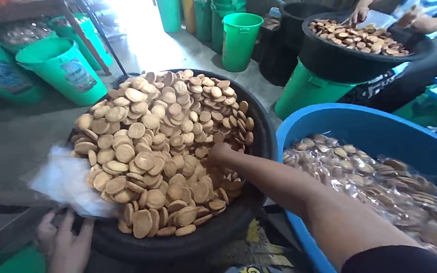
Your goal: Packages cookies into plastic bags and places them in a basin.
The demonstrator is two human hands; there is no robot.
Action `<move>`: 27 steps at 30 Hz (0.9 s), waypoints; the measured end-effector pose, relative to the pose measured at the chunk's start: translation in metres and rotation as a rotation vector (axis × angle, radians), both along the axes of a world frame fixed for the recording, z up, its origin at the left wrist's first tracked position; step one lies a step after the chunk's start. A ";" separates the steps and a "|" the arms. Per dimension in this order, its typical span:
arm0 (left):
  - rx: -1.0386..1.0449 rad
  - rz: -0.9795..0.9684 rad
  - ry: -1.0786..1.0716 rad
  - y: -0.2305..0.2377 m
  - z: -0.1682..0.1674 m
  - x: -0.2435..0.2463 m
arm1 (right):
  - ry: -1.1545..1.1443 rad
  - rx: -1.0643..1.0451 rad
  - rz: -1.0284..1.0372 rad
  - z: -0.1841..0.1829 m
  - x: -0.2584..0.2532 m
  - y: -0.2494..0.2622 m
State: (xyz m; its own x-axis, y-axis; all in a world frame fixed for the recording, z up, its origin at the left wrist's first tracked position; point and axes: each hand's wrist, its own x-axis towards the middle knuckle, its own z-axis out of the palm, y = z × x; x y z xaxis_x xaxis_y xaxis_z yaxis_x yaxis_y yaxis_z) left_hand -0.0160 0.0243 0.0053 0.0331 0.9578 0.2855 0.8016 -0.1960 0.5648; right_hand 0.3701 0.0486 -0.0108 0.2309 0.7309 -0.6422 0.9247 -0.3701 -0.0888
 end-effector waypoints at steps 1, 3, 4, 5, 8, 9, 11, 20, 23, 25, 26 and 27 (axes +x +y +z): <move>-0.003 0.029 0.006 0.001 0.002 0.004 | -0.005 -0.003 0.014 0.000 0.000 0.002; 0.013 0.091 0.035 0.005 0.004 0.009 | 0.006 -0.016 0.037 -0.001 0.008 0.001; 0.011 0.117 0.057 0.009 0.005 0.011 | 0.004 -0.009 0.037 -0.004 0.011 -0.001; 0.001 0.135 0.089 0.012 0.006 0.013 | -0.006 -0.002 0.032 -0.006 0.012 -0.003; -0.054 0.148 0.179 0.014 0.013 0.019 | -0.048 -0.058 0.049 -0.002 0.000 -0.008; -0.051 0.149 0.183 0.014 0.014 0.019 | -0.066 -0.074 0.095 0.002 -0.005 -0.011; -0.014 0.156 0.162 0.014 0.012 0.018 | -0.084 -0.056 0.203 0.018 -0.008 -0.017; 0.024 0.261 0.179 0.022 0.013 0.030 | -0.249 0.529 0.393 0.012 0.068 -0.012; 0.046 0.277 0.184 0.019 0.012 0.031 | -0.165 0.454 0.426 0.001 0.066 -0.012; 0.066 0.299 0.177 0.017 0.012 0.033 | -0.148 0.442 0.389 -0.004 0.063 -0.006; 0.072 0.310 0.174 0.016 0.013 0.034 | -0.145 0.449 0.371 -0.008 0.061 -0.002; 0.078 0.319 0.164 0.016 0.014 0.035 | -0.139 0.447 0.344 -0.010 0.058 0.001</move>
State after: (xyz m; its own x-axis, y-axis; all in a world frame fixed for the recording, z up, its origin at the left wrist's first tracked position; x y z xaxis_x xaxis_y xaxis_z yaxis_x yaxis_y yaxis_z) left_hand 0.0188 0.0402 0.0192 -0.2126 0.9028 0.3737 0.9080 0.0412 0.4169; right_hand 0.4280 0.0500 -0.0203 -0.0077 0.9722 -0.2341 0.9993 -0.0009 -0.0368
